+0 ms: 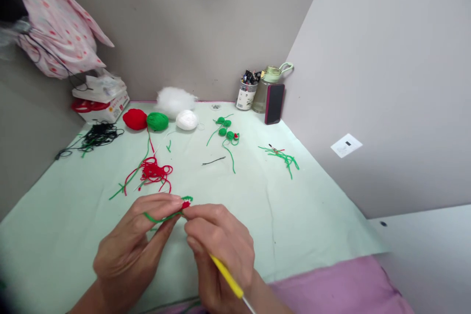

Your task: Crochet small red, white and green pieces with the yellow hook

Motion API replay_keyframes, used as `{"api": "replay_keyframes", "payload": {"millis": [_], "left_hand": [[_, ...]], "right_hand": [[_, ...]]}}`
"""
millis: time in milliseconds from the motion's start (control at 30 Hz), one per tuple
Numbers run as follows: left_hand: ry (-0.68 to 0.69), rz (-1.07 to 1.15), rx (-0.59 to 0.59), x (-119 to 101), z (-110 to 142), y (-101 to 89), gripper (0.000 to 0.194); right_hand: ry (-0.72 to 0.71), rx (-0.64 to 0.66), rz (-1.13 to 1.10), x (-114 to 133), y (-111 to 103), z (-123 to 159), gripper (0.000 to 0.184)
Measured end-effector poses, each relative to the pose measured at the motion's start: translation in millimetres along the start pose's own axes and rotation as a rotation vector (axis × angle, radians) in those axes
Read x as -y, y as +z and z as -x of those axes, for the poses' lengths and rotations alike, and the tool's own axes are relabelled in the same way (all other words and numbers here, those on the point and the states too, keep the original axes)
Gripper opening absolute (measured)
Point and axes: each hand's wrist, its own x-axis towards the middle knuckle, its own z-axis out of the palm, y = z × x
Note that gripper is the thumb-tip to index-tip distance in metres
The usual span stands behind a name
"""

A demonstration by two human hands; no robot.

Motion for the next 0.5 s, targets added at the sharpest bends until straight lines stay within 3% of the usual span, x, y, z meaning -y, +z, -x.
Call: {"api": "replay_keyframes", "payload": {"millis": [233,400,500], "left_hand": [[-0.158,0.047,-0.045,0,2,0.8,0.048],[0.057,-0.034,0.042,1,-4,-5.2,0.062],[0.090,-0.046,0.065,4,-5,-4.9,0.061]], "right_hand": [[-0.062,-0.022,0.071,-8,8,10,0.028],[0.179,-0.018,-0.172,-4,1,-5,0.026],[0.174,-0.029,-0.142,-3,3,-6,0.028]]}}
